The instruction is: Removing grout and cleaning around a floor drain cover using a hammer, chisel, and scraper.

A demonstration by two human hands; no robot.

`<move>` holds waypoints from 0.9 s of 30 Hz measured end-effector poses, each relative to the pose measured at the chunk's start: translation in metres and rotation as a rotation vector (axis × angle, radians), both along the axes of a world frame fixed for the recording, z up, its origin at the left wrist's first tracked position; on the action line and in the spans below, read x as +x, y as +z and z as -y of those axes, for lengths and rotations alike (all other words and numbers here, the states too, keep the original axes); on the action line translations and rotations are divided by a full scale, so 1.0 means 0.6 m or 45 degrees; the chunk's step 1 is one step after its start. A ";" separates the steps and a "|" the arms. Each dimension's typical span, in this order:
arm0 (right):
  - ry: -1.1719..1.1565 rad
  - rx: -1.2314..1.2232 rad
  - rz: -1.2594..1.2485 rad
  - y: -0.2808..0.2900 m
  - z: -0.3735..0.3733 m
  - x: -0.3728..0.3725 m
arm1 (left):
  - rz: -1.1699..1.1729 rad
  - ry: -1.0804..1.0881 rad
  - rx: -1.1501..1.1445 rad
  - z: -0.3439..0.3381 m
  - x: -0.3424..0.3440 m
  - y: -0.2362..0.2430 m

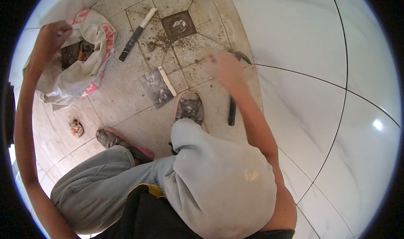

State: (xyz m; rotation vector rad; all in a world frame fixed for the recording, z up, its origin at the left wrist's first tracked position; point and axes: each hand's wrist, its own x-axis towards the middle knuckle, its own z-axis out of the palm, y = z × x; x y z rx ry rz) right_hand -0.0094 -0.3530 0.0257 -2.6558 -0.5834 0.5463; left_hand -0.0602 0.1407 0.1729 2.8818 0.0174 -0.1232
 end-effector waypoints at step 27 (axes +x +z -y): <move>0.356 0.041 0.220 0.025 -0.157 0.147 | -0.204 -0.602 -0.223 0.264 -0.012 -0.308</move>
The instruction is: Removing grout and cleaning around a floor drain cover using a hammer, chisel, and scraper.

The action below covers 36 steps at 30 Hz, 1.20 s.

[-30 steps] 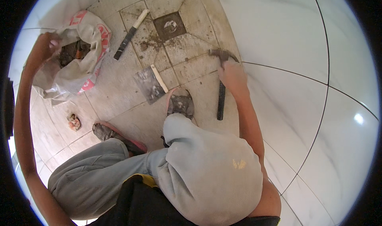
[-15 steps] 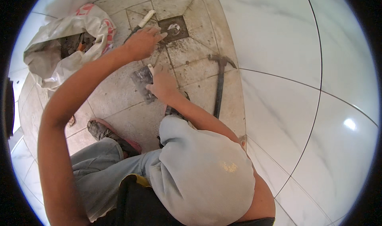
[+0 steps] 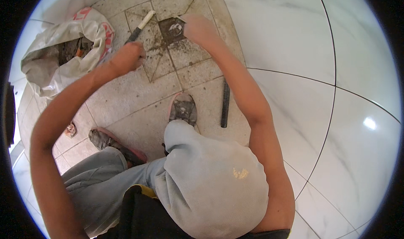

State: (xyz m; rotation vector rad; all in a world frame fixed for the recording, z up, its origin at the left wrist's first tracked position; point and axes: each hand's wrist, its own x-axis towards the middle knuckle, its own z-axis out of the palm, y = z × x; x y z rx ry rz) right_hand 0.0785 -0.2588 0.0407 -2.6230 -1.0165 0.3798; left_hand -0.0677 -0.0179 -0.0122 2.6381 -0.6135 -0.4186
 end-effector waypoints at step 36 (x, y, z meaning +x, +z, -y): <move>0.303 -0.106 0.148 -0.122 -0.054 0.088 | 0.177 0.776 0.147 -0.307 -0.092 0.274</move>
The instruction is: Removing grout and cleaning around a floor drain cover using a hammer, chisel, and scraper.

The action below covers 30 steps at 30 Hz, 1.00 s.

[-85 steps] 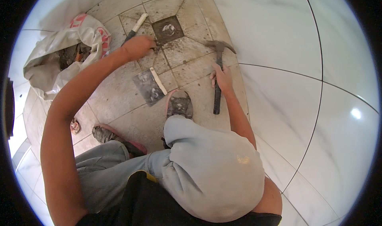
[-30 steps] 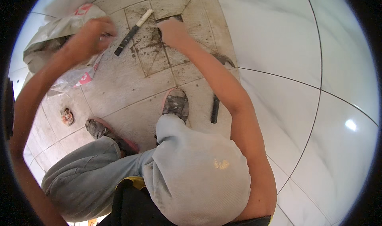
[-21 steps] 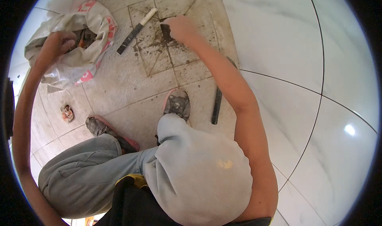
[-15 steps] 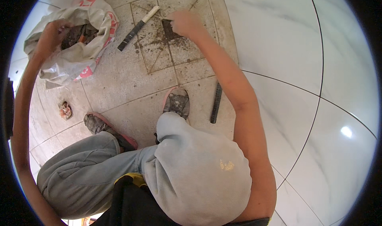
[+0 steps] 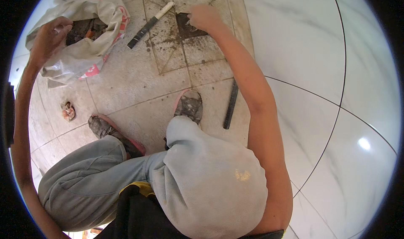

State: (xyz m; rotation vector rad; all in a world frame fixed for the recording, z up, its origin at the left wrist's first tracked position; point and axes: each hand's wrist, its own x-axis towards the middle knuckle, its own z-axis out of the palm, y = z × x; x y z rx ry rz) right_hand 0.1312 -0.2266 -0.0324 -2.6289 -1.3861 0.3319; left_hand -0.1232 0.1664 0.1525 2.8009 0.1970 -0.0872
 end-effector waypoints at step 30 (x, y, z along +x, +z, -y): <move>0.008 -0.114 -0.016 0.034 0.012 -0.013 | 0.104 -0.291 -0.184 0.104 0.032 0.039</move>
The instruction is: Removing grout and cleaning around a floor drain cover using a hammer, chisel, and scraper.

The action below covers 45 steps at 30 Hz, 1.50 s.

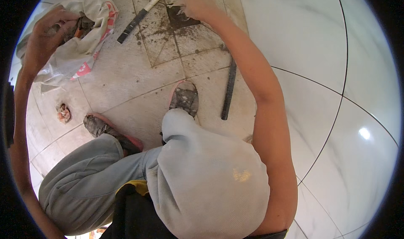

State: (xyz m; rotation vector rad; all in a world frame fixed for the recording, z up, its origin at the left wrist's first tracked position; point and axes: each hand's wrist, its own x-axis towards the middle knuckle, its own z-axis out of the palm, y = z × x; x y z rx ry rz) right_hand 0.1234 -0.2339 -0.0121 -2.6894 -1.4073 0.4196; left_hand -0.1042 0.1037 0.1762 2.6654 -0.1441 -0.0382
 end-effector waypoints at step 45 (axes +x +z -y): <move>0.413 0.458 -0.129 -0.085 0.021 0.065 | -0.424 -0.127 -0.252 0.106 -0.144 -0.029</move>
